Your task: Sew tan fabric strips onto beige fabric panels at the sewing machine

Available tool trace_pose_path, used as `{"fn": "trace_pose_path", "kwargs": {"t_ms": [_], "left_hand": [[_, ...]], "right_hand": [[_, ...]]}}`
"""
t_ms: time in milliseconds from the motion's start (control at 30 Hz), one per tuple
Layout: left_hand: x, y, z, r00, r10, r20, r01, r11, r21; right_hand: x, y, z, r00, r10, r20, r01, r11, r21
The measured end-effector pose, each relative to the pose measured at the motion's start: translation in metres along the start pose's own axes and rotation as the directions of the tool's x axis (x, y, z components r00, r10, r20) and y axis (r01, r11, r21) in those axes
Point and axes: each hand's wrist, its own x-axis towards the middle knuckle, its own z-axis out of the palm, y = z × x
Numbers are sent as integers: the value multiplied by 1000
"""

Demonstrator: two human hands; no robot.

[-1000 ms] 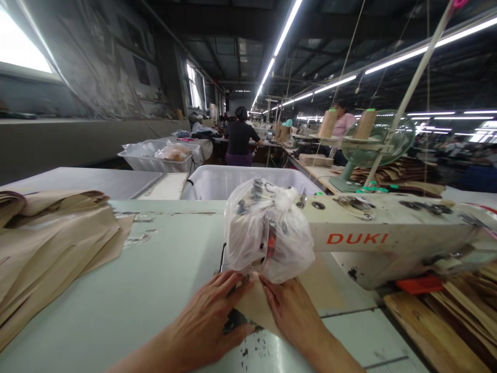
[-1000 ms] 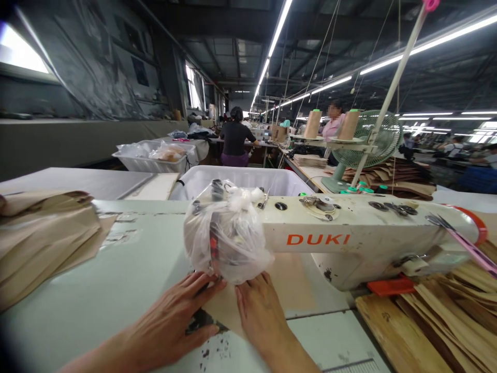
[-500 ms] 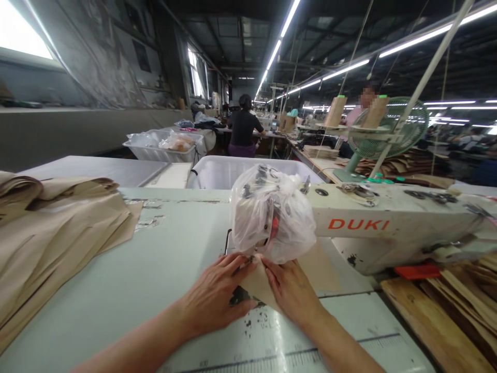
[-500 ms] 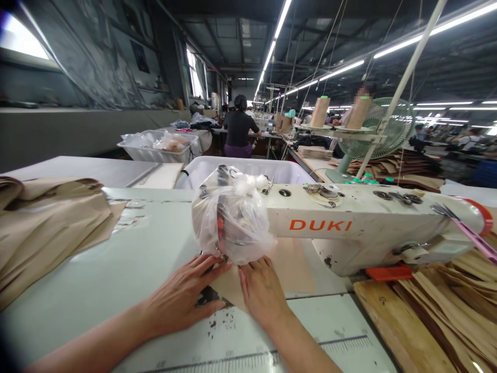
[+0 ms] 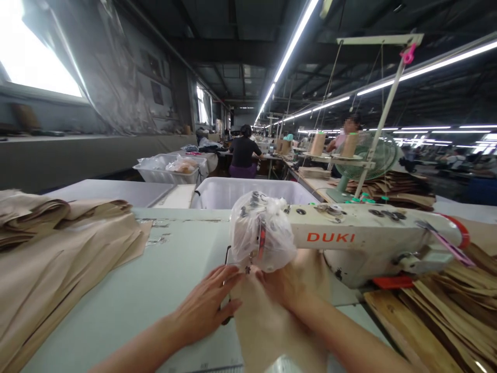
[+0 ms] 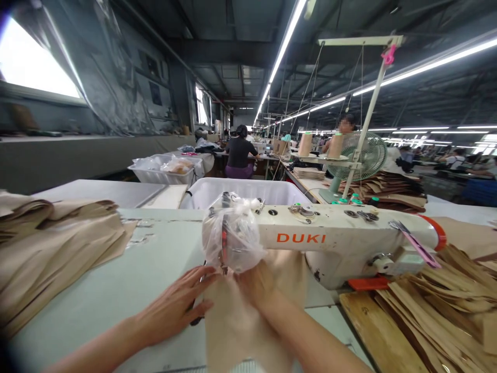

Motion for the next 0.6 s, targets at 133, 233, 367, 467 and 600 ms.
{"fn": "trace_pose_path", "kwargs": {"t_ms": [133,233,367,467,600], "left_hand": [[-3,-6,-4,1000,1,-15,-1,1000,-13],[1,-5,-3,999,41,8,-41,999,-28],[7,-6,0,996,79,44,-78,996,-32],[6,-10,3,996,67,51,-66,997,-31],[1,-12,9,996,80,27,-80,997,3]], "right_hand": [[-36,-16,4,995,70,68,-68,997,-33],[-49,-32,14,989,113,90,-111,993,-30],[-53,-56,38,962,272,20,-269,959,-84],[-54,-61,47,955,297,-6,-297,951,-89],[-60,-48,45,982,187,-2,-187,982,12]]}}
